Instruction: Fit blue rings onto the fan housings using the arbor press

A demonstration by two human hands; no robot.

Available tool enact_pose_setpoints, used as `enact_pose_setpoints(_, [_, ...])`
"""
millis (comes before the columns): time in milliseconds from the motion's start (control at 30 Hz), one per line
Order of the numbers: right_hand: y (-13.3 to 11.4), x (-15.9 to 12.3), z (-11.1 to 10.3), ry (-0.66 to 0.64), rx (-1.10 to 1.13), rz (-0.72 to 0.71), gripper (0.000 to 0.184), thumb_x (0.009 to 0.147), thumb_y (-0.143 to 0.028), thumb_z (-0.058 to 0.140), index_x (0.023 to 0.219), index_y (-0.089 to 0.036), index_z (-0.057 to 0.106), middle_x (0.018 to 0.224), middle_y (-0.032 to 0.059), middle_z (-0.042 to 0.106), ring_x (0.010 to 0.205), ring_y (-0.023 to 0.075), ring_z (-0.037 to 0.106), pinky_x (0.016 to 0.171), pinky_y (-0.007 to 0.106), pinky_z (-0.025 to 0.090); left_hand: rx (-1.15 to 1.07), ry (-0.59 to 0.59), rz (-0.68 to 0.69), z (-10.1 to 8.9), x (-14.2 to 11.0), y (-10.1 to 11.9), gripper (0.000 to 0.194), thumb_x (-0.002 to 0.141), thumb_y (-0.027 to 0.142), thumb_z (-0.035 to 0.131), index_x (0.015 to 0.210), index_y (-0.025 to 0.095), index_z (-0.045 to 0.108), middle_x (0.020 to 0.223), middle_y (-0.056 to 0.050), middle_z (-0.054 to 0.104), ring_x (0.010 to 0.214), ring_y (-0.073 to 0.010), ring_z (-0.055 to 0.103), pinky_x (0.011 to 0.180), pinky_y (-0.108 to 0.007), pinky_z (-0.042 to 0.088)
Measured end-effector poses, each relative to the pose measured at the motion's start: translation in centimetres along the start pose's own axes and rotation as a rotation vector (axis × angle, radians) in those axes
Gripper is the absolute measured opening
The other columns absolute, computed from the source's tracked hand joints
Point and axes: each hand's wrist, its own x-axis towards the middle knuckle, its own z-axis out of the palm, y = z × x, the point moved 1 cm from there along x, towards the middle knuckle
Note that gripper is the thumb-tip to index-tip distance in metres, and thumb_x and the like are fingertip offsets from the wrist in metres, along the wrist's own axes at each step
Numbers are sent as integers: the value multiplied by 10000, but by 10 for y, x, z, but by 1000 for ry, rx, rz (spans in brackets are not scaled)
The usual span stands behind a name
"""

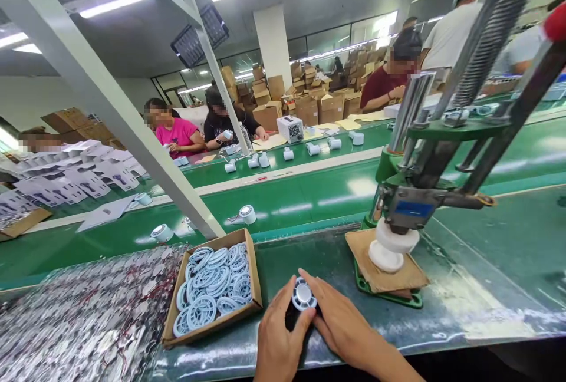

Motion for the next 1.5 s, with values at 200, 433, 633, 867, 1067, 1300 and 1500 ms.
enact_pose_setpoints(200, [-8,0,-11,-32,74,34,812,961,-234,423,1642,-171,-13,1661,120,282,1519,201,335,1265,435,327,-83,17,-17,0,0,1,603,890,506,656,1408,204,603,1415,-64,648,1319,-265,607,1160,-416,477])
enact_pose_setpoints(433, [-57,-34,-124,137,47,9,615,998,-380,534,1576,-310,338,1564,53,469,1443,243,456,1235,466,381,-121,147,33,13,6,27,613,810,548,734,1297,178,690,1255,-82,743,1161,-302,697,1082,-445,533])
enact_pose_setpoints(633, [-137,-27,-281,1003,-142,-306,283,994,-363,567,1243,-271,663,1236,57,677,1129,224,653,1000,395,559,-268,97,183,54,34,94,594,766,484,790,1277,195,707,1235,-57,753,1140,-285,699,1061,-402,534])
enact_pose_setpoints(867, [-121,40,-403,1381,-414,112,327,942,-343,465,1028,-161,723,1110,178,694,1112,319,606,1027,510,466,-333,30,243,107,69,134,452,760,376,800,1202,294,744,1157,10,783,1028,-239,738,926,-302,563])
enact_pose_setpoints(1067, [-102,42,-413,1240,-360,251,361,958,-332,414,957,-190,745,735,95,698,809,282,658,825,415,511,-285,52,186,125,85,147,488,742,268,758,1228,308,724,1150,-11,777,1055,-279,703,942,-376,505])
enact_pose_setpoints(1300, [-102,43,-415,1276,-414,218,339,961,-315,431,953,-190,746,684,63,663,736,247,627,785,381,476,-180,152,162,136,75,137,456,763,399,778,1197,267,725,1151,-66,757,1102,-346,657,993,-460,482])
enact_pose_setpoints(1500, [-120,3,-363,1414,-438,-45,301,980,-311,446,1055,-216,722,704,34,625,731,209,640,741,383,484,-317,149,198,147,72,123,645,777,472,790,1359,237,643,1260,-96,723,1171,-322,667,1041,-431,521])
